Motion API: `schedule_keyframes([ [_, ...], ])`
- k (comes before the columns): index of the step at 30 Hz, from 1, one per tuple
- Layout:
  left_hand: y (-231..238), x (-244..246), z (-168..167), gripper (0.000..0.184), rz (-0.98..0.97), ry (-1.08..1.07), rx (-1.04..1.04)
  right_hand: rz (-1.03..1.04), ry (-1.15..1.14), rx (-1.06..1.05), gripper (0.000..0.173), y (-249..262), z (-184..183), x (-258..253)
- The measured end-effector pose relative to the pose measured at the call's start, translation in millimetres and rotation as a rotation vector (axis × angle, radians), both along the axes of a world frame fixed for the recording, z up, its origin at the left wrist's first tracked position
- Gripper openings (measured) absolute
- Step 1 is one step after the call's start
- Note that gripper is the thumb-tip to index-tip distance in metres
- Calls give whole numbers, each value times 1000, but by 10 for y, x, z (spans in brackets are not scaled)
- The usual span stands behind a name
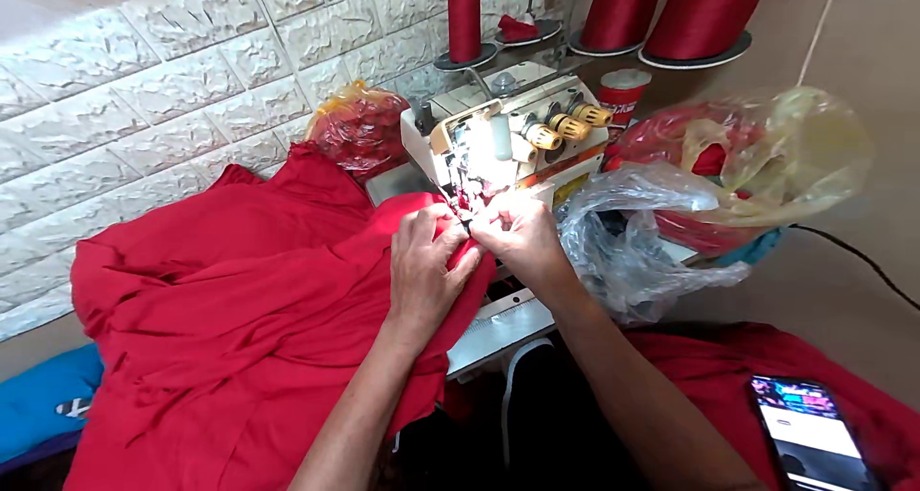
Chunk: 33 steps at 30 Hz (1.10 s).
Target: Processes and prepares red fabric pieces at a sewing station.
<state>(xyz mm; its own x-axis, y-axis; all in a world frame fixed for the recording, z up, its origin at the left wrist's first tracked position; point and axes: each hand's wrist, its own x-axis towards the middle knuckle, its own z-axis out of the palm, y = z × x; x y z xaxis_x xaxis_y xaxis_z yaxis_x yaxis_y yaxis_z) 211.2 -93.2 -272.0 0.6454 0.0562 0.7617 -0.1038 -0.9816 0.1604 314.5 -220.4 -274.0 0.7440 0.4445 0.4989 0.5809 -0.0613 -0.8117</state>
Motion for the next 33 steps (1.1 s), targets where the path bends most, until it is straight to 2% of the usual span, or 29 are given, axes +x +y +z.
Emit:
schedule_keyframes([
  [2,9,-5,-11,17,-40,-14,44,11,6,17,6,-20,-24,-7],
  [5,34,-36,-19,19,-97,-10,66,28,-15,103,15,-36,-108,-22],
  [8,72,-76,-11,20,-138,31,56,-4,-25,162,10,-33,-193,-44],
  [11,95,-81,-17,19,-172,36,57,-60,-10,129,5,-35,-215,-59],
  [17,171,-99,43,18,-244,92,-30,-55,59,143,18,7,-240,-28],
  [27,104,-51,29,15,-135,49,-14,-4,45,185,10,47,-238,69],
  [33,81,-47,55,16,-100,71,10,-9,57,113,10,-12,-200,67],
])
